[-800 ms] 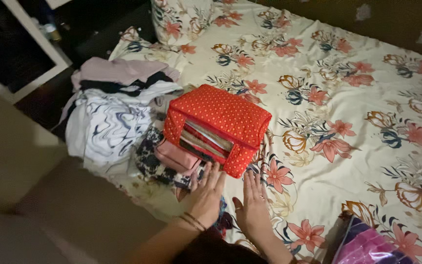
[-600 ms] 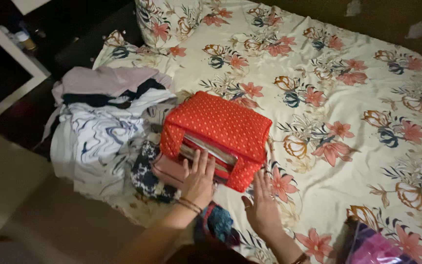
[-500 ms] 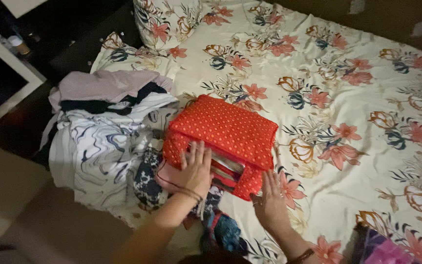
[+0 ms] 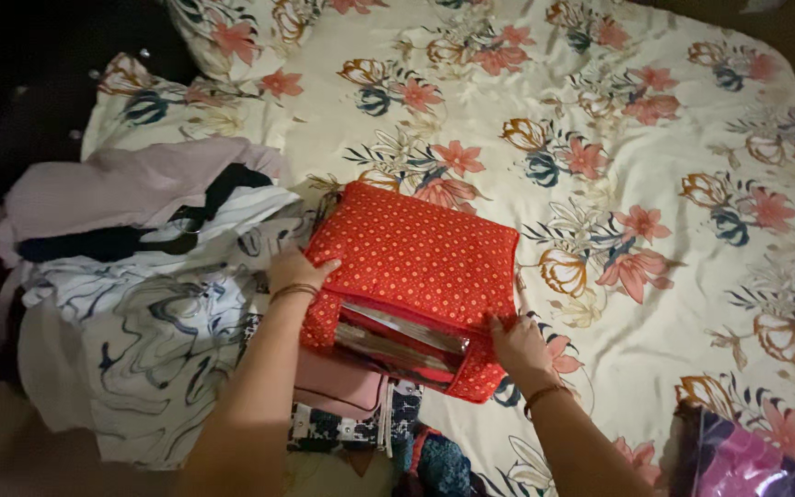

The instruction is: The person opens a red patterned travel bag on a bed and places several vacuum-sealed packages of clothes inside. The person then closes the bag and zips it shut.

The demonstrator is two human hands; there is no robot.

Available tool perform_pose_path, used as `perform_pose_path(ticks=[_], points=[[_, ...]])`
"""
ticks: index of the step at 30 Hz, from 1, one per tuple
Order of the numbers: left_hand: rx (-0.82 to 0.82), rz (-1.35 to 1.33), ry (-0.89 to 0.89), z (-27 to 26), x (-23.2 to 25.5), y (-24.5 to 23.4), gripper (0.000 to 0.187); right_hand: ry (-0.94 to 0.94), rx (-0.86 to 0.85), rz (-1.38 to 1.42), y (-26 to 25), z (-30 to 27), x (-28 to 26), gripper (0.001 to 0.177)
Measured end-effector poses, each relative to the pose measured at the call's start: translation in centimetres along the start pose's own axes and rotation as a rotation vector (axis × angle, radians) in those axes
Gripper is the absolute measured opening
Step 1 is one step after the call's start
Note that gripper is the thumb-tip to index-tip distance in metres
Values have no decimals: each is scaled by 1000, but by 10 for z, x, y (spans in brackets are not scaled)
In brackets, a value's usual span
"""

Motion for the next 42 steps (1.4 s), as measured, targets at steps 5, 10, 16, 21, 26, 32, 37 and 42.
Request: perform_pose_path(ticks=[5, 10, 16, 21, 26, 32, 37, 42], points=[[-15, -1, -67, 23, -29, 20, 95, -478, 63, -640, 22, -5, -3, 53], [30, 49, 74, 11, -59, 37, 75, -457, 151, -328, 33, -25, 5, 39], [60, -51, 266, -19, -54, 37, 67, 43, -92, 129, 79, -112, 40, 59], [53, 106, 275, -83, 3, 59, 57, -17, 81, 377, 87, -108, 120, 53], [17, 114, -14, -168, 22, 88, 47, -85, 49, 142, 24, 0, 193, 53], [42, -61, 70, -262, -3, 209, 57, -309, 29, -58, -76, 55, 264, 47], [-147, -46, 107, -344, -19, 331, 54, -267, 63, -103, -69, -9, 377, 44], [-345, 97, 171, -350, -21, 336, 58, -9, 20, 20, 14, -126, 438, 43]])
Point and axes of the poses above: each hand's wrist, its own z-axis towards the middle knuckle, its own y-axis out of the palm, x = y × z, the point moved 3 cm from there along z, towards the middle knuckle, and after that the axes turned 10 degrees about -z, right-handed, at the moved point
